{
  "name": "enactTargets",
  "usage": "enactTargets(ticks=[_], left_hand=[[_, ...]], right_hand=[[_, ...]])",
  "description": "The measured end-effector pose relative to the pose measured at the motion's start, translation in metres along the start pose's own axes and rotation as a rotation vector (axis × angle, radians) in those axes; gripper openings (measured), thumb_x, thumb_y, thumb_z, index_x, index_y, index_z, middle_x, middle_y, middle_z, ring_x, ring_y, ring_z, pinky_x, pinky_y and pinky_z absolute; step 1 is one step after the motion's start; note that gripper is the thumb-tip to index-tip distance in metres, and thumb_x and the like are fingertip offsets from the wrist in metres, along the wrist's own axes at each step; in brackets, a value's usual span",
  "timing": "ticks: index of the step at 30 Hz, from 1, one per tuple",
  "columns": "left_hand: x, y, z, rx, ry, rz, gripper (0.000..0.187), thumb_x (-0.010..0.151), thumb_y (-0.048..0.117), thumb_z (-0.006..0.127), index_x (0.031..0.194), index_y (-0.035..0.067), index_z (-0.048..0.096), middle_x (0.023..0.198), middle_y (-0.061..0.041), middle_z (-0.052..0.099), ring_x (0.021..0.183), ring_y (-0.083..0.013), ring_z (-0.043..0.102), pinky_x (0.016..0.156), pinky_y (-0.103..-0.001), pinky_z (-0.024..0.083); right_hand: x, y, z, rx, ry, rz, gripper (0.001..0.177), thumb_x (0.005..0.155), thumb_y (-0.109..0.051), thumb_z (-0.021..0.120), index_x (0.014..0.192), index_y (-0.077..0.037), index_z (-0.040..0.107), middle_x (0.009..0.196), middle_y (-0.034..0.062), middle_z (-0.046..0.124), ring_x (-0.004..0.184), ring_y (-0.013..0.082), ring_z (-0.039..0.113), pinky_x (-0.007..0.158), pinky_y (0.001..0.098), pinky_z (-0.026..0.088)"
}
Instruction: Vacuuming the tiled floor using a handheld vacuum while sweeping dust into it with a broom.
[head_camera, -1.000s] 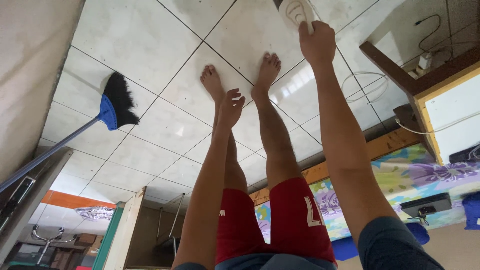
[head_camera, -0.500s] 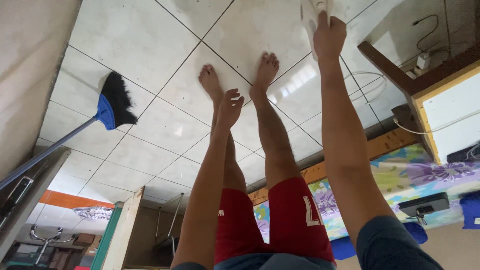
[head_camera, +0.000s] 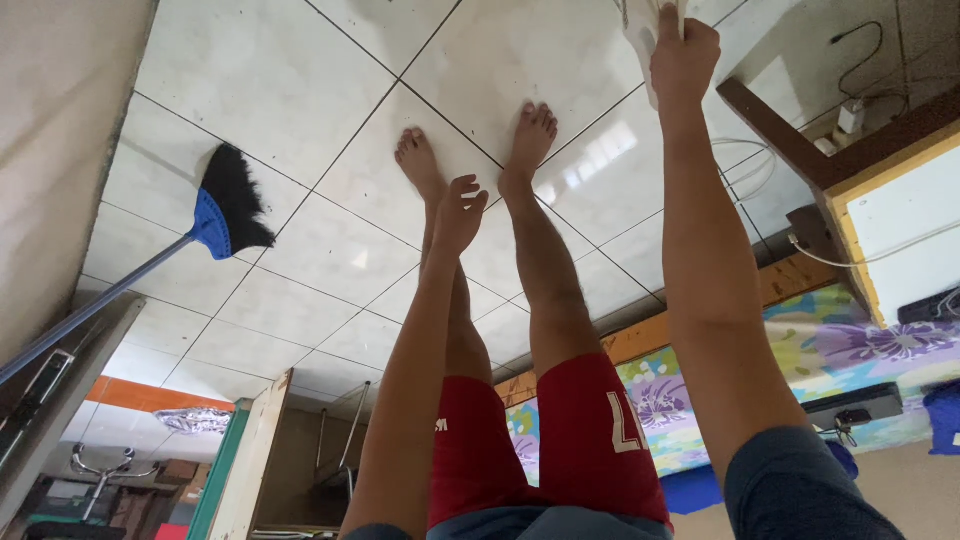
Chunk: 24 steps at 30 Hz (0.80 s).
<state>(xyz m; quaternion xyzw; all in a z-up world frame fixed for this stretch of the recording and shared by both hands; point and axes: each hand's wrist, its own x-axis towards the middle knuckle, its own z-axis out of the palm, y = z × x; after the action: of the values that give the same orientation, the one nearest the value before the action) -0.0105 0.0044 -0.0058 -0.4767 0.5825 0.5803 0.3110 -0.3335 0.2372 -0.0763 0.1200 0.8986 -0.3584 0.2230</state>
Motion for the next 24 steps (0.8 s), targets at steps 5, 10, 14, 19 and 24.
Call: enactTargets(ticks=[5, 10, 14, 19, 24], left_hand=[[0.004, 0.002, 0.004, 0.006, -0.004, 0.019, 0.050, 0.098, 0.025, 0.066, 0.141, 0.004, 0.051, 0.136, -0.014, 0.064, 0.116, -0.0244, 0.068, 0.078, -0.034, 0.061], [0.005, 0.007, 0.006, 0.008, -0.004, 0.028, 0.049, 0.098, 0.024, 0.066, 0.140, 0.003, 0.052, 0.134, -0.014, 0.065, 0.114, -0.0239, 0.069, 0.075, -0.034, 0.060], [0.011, -0.003, 0.013, -0.017, -0.005, 0.043, 0.049, 0.098, 0.023, 0.066, 0.139, 0.002, 0.052, 0.131, -0.014, 0.065, 0.111, -0.0237, 0.070, 0.076, -0.033, 0.060], [0.012, -0.008, 0.017, -0.023, -0.016, 0.067, 0.050, 0.097, 0.023, 0.068, 0.139, 0.001, 0.052, 0.130, -0.015, 0.066, 0.111, -0.0242, 0.070, 0.077, -0.034, 0.060], [0.008, 0.009, 0.013, 0.020, -0.021, 0.025, 0.050, 0.098, 0.024, 0.066, 0.141, 0.003, 0.051, 0.133, -0.013, 0.065, 0.114, -0.0235, 0.068, 0.081, -0.034, 0.060]], right_hand=[[0.011, 0.020, 0.004, 0.000, 0.009, -0.125, 0.059, 0.110, -0.038, 0.065, 0.062, -0.007, 0.051, 0.052, 0.0036, 0.052, 0.045, 0.0120, 0.046, 0.048, 0.0387, 0.040], [0.013, 0.013, 0.002, 0.016, 0.021, -0.157, 0.062, 0.113, -0.041, 0.065, 0.063, -0.008, 0.050, 0.053, 0.0012, 0.051, 0.047, 0.0103, 0.043, 0.050, 0.0364, 0.039], [0.011, 0.010, -0.001, 0.064, -0.018, -0.093, 0.063, 0.110, -0.039, 0.065, 0.060, -0.005, 0.047, 0.052, 0.0044, 0.045, 0.046, 0.0138, 0.039, 0.051, 0.0375, 0.035], [-0.001, 0.001, -0.005, -0.113, -0.005, -0.159, 0.058, 0.110, -0.033, 0.065, 0.063, -0.002, 0.053, 0.056, 0.0068, 0.051, 0.051, 0.0152, 0.040, 0.051, 0.0397, 0.033], [-0.008, -0.008, 0.001, -0.103, -0.025, -0.202, 0.052, 0.110, -0.033, 0.065, 0.069, -0.001, 0.059, 0.060, 0.0069, 0.059, 0.053, 0.0128, 0.047, 0.052, 0.0395, 0.040]])
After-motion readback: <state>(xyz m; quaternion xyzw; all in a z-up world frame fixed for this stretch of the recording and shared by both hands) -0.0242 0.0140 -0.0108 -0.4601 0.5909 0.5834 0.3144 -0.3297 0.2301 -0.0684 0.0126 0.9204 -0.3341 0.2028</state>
